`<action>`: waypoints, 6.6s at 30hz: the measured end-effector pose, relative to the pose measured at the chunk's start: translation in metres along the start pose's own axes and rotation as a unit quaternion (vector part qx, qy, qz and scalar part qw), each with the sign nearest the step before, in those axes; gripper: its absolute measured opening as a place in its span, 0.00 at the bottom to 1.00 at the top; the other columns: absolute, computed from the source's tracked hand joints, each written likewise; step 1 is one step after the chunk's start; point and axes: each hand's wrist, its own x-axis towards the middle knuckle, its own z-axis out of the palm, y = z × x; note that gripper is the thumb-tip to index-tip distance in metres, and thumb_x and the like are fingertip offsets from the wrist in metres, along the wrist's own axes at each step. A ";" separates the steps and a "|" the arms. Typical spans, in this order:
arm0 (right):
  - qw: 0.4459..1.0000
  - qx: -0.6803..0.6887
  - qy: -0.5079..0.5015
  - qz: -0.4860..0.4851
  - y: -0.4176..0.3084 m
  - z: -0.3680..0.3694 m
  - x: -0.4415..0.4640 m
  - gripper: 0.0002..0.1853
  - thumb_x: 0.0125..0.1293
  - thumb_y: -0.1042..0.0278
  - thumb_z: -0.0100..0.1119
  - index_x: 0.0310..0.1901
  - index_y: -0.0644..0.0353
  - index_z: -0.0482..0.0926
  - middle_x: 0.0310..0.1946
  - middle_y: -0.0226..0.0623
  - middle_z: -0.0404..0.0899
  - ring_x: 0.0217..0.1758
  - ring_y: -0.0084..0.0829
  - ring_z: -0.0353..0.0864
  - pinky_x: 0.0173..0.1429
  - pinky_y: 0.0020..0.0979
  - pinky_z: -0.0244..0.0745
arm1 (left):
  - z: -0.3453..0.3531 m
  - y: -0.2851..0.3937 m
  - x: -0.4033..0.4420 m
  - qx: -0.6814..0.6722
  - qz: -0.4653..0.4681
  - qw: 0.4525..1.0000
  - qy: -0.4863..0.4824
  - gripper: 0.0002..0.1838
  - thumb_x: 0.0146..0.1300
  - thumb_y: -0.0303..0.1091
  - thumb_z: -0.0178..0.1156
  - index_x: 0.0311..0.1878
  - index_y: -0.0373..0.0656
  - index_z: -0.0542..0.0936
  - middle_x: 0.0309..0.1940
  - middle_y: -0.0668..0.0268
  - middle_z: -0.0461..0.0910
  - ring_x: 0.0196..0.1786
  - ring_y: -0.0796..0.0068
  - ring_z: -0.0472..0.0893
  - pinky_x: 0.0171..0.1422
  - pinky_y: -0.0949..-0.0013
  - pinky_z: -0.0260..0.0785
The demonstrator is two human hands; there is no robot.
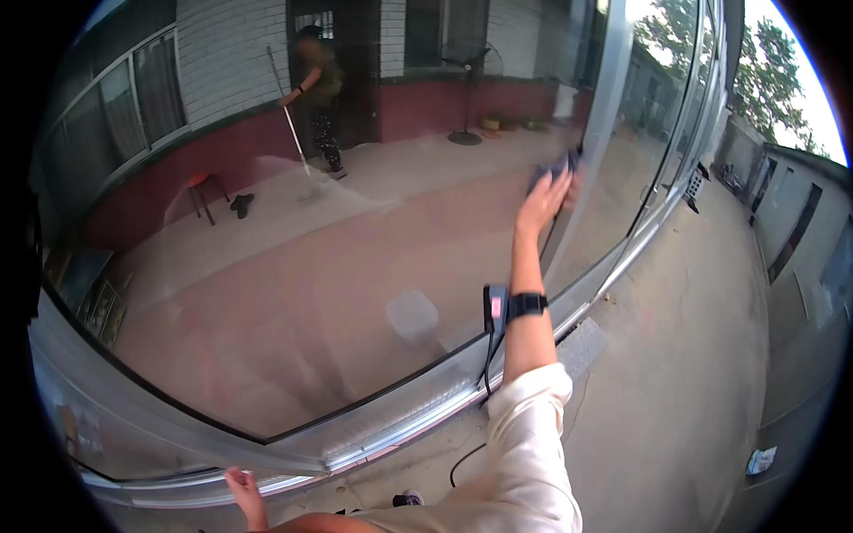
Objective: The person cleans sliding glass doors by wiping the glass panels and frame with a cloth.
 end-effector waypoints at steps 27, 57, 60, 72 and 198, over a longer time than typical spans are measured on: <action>0.746 0.310 -0.071 -0.585 -0.483 0.065 0.007 0.19 0.61 0.54 0.59 0.52 0.50 0.78 0.52 0.37 0.77 0.57 0.40 0.74 0.60 0.45 0.66 | -0.044 0.193 0.102 0.176 0.263 0.819 0.478 0.45 0.58 0.45 0.68 0.73 0.38 0.56 0.74 0.52 0.54 0.74 0.50 0.56 0.75 0.53 0.52; 0.816 0.204 -0.014 -0.541 -0.726 0.109 0.006 0.30 0.68 0.49 0.45 0.66 0.57 0.67 0.71 0.46 0.59 0.75 0.42 0.53 0.75 0.51 0.45 | -0.043 0.198 0.088 0.271 0.216 0.812 0.470 0.40 0.59 0.32 0.60 0.72 0.35 0.54 0.72 0.48 0.55 0.75 0.43 0.53 0.75 0.36 0.38; 0.766 0.203 -0.050 -0.608 -0.733 0.101 0.007 0.29 0.68 0.49 0.45 0.66 0.56 0.67 0.71 0.44 0.59 0.75 0.41 0.53 0.75 0.51 0.46 | -0.040 0.194 0.086 0.268 0.214 0.821 0.457 0.40 0.59 0.32 0.59 0.72 0.35 0.54 0.73 0.48 0.53 0.75 0.43 0.52 0.76 0.36 0.37; 0.870 -0.023 0.030 -0.492 -0.423 0.147 0.397 0.23 0.73 0.53 0.37 0.66 0.45 0.68 0.71 0.37 0.61 0.74 0.39 0.58 0.75 0.38 0.54 | -0.034 0.202 0.092 0.337 0.203 0.764 0.510 0.37 0.64 0.35 0.56 0.73 0.34 0.55 0.73 0.50 0.56 0.76 0.48 0.54 0.77 0.44 0.40; 0.925 0.103 -0.052 -0.362 -0.942 0.059 -0.005 0.36 0.66 0.39 0.46 0.68 0.57 0.64 0.69 0.58 0.58 0.71 0.55 0.59 0.72 0.47 0.55 | -0.199 0.319 0.144 0.214 0.577 0.718 0.326 0.27 0.53 0.32 0.54 0.59 0.38 0.76 0.65 0.61 0.72 0.69 0.68 0.69 0.73 0.56 0.49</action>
